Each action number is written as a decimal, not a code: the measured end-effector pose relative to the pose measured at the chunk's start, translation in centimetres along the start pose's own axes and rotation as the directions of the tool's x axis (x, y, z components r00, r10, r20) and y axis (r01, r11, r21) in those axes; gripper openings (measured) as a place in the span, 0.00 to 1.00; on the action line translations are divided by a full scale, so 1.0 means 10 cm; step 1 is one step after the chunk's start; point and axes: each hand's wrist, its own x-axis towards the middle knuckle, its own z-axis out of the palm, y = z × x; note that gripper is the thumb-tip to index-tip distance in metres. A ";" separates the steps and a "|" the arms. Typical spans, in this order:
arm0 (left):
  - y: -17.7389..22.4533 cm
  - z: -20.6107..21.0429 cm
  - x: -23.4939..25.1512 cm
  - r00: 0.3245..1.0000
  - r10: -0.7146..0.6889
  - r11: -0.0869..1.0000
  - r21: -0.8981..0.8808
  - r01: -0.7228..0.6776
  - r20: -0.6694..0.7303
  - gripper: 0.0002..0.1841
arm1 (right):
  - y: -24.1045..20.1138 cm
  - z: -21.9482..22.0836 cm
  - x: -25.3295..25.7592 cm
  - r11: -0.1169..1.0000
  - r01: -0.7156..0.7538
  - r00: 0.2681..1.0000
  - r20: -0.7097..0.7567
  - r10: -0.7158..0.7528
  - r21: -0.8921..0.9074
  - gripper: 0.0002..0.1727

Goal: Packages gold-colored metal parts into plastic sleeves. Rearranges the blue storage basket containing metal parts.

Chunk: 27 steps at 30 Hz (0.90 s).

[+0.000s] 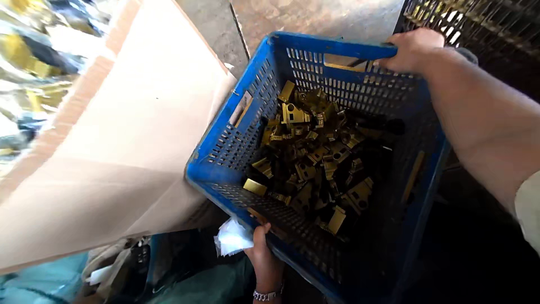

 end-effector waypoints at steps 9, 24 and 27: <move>0.07 -0.83 -0.61 0.983 -0.066 0.997 0.033 0.072 -0.169 0.18 | -0.29 -0.53 -1.37 0.996 0.077 0.985 -0.161 -0.068 0.050 0.26; -0.17 -1.63 -1.38 0.786 -0.521 0.776 0.201 0.599 -0.333 0.29 | -1.33 -0.83 -3.13 0.862 0.484 0.823 -0.254 -0.508 -0.153 0.13; -0.26 -1.47 -1.49 0.730 -0.634 0.697 0.220 0.682 -0.254 0.27 | -1.31 -0.99 -3.06 0.851 0.472 0.815 -0.253 -0.521 -0.231 0.11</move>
